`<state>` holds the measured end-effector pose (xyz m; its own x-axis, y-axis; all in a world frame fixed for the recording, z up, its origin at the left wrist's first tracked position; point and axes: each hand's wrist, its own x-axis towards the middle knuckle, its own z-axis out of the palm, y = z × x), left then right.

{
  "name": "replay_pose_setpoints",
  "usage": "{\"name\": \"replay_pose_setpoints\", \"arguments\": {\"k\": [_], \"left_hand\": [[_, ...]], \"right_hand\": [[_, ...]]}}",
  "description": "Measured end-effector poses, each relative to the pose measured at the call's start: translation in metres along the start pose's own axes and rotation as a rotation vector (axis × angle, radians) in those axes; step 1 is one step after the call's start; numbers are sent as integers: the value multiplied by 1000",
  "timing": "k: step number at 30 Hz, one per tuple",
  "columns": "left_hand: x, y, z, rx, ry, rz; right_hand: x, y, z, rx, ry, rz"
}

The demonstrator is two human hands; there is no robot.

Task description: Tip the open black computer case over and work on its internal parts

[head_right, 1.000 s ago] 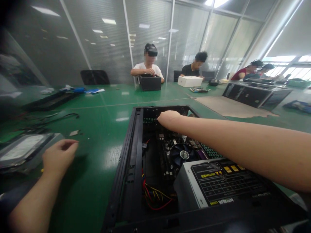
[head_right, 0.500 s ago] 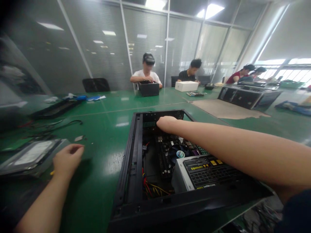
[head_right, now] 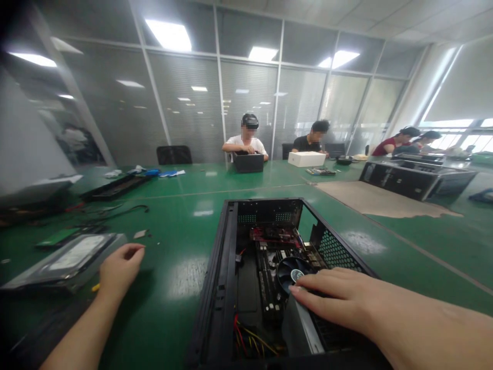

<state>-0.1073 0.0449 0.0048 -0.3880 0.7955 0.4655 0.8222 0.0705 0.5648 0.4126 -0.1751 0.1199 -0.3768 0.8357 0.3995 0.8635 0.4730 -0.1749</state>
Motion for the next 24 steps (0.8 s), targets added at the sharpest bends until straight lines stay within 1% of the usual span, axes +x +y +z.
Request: {"name": "replay_pose_setpoints", "arguments": {"k": [1, 3, 4, 5, 6, 8, 9, 11, 12, 13, 14, 15, 16, 18, 20, 22, 24], "left_hand": [[0, 1, 0, 0, 13, -8], [-1, 3, 0, -4, 46, -25], [-1, 3, 0, -7, 61, -33], [-1, 4, 0, -11, 69, -37], [-1, 4, 0, -12, 73, -35], [-1, 5, -1, -11, 68, -18], [-1, 4, -2, -8, 61, -8], [0, 2, -6, 3, 55, -2], [1, 0, -7, 13, 55, -7], [2, -2, -9, 28, 65, -13], [3, -5, -10, 41, 62, -26], [5, -7, -11, 52, 55, -32], [6, -9, -10, 55, 54, -42], [7, -11, -8, 51, 41, -40], [7, -10, -5, 35, 27, -22], [7, -7, -4, 28, 14, -14], [6, -5, -4, 33, 8, -22]], "right_hand": [[14, 0, -1, 51, -140, -47], [58, 7, -9, 148, -400, -122], [86, 13, -11, 174, -483, -159], [117, 20, -10, 181, -527, -206], [150, 29, -4, 165, -530, -258], [217, 42, 20, 81, -458, -349], [248, 46, 37, 20, -379, -326], [303, 47, 70, -99, -193, -111], [325, 45, 84, -142, -111, 10], [342, 43, 95, -168, -45, 112], [354, 41, 103, -179, -2, 181], [360, 40, 109, -178, 21, 215], [361, 40, 113, -171, 27, 221], [345, 44, 123, -155, 2, 197], [310, 53, 138, -137, -39, 175], [263, 65, 156, -116, -79, 167], [213, 78, 173, -53, -57, 174]]}}
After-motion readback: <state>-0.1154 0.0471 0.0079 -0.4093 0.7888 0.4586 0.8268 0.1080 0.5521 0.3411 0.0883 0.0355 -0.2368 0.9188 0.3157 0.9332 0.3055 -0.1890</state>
